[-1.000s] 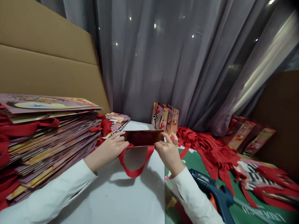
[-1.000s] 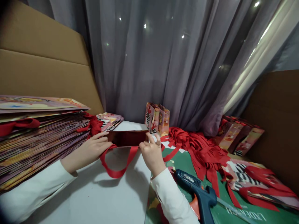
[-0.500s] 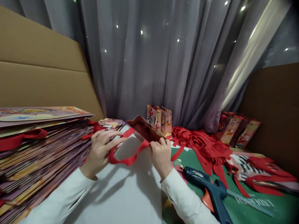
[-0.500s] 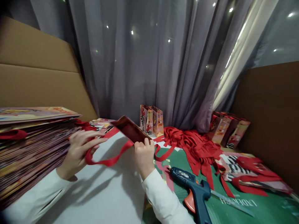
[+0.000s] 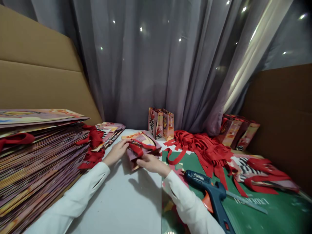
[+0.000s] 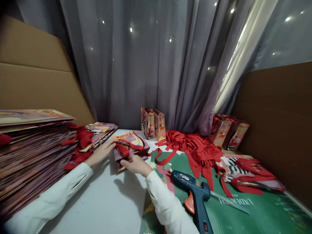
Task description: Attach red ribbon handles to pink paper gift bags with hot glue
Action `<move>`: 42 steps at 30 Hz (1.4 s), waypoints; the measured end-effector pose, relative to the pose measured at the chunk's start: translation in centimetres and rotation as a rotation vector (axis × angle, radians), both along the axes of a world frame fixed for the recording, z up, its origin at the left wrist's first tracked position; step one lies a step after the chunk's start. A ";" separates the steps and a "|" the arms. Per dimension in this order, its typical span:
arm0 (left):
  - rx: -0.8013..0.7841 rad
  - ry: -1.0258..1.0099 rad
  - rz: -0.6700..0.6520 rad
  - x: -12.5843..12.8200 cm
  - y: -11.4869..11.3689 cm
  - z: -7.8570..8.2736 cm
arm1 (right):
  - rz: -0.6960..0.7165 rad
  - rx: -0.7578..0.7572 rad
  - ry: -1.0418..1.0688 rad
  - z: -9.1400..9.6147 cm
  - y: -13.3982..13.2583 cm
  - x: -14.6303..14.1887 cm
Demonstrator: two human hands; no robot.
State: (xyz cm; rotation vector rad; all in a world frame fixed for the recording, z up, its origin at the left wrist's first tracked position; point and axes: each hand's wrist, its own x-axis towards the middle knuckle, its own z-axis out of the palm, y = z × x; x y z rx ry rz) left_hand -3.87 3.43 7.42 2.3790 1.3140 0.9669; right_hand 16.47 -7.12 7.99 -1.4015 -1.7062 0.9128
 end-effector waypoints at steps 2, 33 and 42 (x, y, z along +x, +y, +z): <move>-0.031 -0.028 0.018 0.6 1.0 -1.0 | 0.004 -0.061 -0.112 0.1 0.9 2.1; 0.177 0.397 0.054 1.3 -8.5 -1.7 | -0.122 -0.112 0.542 -0.6 2.2 2.0; 0.447 0.408 -0.006 1.6 -4.8 5.5 | 0.426 -0.578 0.296 -1.5 -0.9 -1.7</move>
